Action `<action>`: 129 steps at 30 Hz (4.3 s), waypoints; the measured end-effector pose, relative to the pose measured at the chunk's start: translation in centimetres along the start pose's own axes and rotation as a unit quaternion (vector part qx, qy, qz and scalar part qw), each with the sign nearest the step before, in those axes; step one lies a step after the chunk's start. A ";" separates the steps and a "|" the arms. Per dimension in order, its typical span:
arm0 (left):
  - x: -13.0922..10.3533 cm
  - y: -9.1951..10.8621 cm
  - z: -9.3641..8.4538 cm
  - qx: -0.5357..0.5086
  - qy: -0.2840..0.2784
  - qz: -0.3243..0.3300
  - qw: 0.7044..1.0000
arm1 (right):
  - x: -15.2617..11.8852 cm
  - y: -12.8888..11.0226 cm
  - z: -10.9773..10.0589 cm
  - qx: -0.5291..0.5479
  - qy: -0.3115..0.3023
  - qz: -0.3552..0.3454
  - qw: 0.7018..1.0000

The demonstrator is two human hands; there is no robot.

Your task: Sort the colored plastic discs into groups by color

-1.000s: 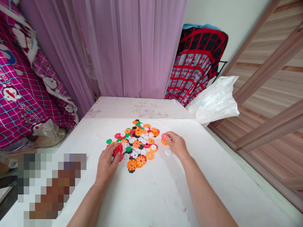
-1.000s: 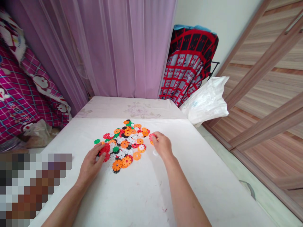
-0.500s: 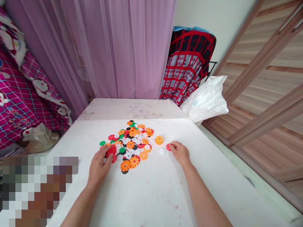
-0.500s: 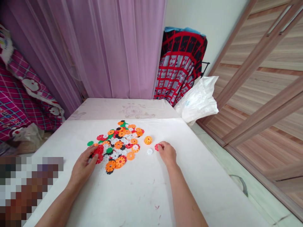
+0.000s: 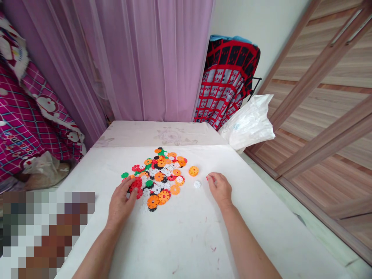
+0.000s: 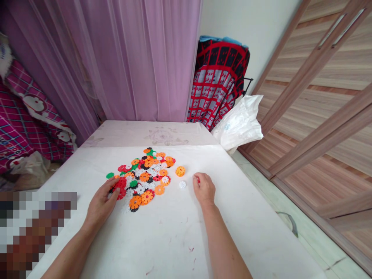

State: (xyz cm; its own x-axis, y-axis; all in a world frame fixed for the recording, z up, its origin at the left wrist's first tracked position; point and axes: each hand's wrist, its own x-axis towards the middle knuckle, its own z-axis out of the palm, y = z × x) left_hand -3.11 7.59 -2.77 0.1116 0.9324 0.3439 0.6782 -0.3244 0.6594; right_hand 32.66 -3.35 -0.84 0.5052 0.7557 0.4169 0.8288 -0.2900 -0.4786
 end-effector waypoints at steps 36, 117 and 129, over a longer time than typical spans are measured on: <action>-0.2 0.1 0.1 -0.007 0.003 0.007 1.000 | -2.1 -9.6 2.2 -0.053 -0.159 -0.186 0.968; 0.5 0.7 0.6 0.036 0.051 0.002 0.998 | -3.8 -3.8 2.5 0.059 0.072 -0.214 0.972; -0.1 0.0 0.7 -0.024 0.076 -0.007 0.997 | -4.3 -9.4 4.4 0.001 -0.039 -0.256 0.966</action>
State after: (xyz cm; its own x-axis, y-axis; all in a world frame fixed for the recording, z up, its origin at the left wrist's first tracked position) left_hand -2.56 7.56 -3.29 -0.0118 0.9030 0.4295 0.6434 -0.3220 0.6945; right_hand 21.63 -1.30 -1.56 0.0093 0.8412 0.5407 0.9646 0.1349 -0.2266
